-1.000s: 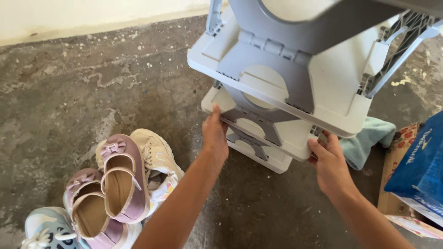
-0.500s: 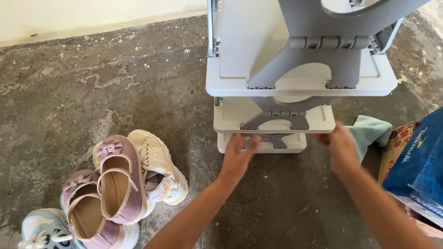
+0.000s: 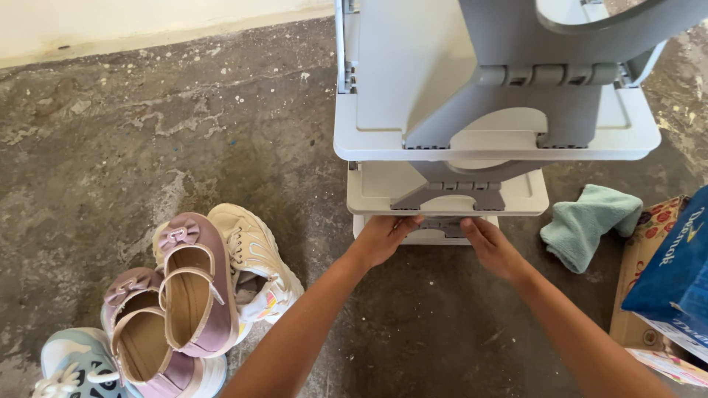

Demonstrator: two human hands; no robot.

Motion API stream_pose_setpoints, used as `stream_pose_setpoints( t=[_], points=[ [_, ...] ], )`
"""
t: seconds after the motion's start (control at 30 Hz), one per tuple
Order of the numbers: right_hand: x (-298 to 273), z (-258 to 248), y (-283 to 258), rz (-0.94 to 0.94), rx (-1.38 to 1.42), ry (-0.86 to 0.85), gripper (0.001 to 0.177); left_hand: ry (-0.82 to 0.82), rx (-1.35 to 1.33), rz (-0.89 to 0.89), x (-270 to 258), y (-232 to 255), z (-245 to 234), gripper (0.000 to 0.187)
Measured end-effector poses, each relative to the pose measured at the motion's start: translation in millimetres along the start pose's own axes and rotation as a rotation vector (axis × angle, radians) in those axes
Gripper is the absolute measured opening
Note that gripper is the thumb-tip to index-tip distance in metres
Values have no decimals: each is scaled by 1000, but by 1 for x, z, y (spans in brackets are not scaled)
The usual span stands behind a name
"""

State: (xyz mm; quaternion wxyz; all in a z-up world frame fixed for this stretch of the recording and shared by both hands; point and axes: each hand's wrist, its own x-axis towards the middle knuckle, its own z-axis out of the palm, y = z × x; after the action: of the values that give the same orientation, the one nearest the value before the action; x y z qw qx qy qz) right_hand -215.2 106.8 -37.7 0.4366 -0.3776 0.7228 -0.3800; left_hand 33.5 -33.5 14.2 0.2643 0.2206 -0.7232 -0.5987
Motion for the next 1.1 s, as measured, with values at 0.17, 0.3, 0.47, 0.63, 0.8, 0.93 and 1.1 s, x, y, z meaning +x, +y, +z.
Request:
stream_pose_setpoints(
  t=[0.17, 0.3, 0.47, 0.63, 0.8, 0.93, 1.1],
  points=[
    [10, 14, 18, -375, 171, -29, 58, -20, 111, -1, 2, 3, -2, 39],
    [17, 17, 21, -348, 211, -35, 57, -27, 83, -15, 2, 9, -1, 42],
    [4, 5, -1, -227, 242, -141, 60, 16, -155, -14, -2, 14, -1, 46],
    [-19, -4, -12, -168, 225, 9, 67, -51, -66, -17, -2, 9, -8, 40],
    [4, 11, 23, -294, 183, 87, 72, 26, 172, -54, -7, 13, -4, 39],
    [17, 31, 59, -284, 338, 192, 67, 39, 276, -66, -12, 15, 2, 44],
    [11, 25, 25, -334, 325, 144, 64, 42, 174, -43, -10, 27, -2, 38]
  ],
)
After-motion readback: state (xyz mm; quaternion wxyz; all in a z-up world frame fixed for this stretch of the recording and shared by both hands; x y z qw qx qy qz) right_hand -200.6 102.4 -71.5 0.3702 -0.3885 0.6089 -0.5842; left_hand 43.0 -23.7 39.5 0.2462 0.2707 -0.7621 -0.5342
